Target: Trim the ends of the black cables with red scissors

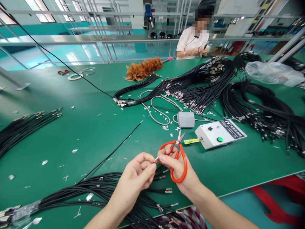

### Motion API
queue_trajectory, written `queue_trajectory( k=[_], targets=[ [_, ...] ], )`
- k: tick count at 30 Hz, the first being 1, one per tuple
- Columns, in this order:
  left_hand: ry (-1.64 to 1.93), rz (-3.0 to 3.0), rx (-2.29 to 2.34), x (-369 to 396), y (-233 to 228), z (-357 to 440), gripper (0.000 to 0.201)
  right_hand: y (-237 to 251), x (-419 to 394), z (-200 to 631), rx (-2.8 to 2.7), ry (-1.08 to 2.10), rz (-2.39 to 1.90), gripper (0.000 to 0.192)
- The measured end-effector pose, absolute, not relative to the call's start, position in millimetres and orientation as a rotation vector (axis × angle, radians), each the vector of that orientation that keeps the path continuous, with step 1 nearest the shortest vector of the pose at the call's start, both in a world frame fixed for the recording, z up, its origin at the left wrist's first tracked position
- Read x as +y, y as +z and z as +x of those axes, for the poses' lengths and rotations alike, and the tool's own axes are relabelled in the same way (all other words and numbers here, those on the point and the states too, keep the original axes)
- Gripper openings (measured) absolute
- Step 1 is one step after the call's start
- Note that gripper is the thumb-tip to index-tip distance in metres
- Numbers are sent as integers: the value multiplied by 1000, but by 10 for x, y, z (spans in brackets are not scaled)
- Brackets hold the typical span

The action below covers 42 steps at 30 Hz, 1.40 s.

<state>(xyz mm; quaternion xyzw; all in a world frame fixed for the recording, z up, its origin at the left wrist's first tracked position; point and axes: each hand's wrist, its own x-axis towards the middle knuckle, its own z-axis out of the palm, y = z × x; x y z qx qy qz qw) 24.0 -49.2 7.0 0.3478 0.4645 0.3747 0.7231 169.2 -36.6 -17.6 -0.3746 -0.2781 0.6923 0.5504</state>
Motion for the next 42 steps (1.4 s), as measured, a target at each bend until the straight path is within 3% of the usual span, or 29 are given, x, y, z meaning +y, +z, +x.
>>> queue_trajectory(
  k=[12,24,42],
  targets=[
    [846,824,1093,-539,-26,268,30,-183,-474,1655,-967,1239,-937,22],
    [906,973,1170,-562,50,325,26,-225,-412,1702,-576,1797,-814,24],
    [992,1126,1240,-600,13,351,15,-261,-508,1703,-659,1560,-933,25]
  ],
)
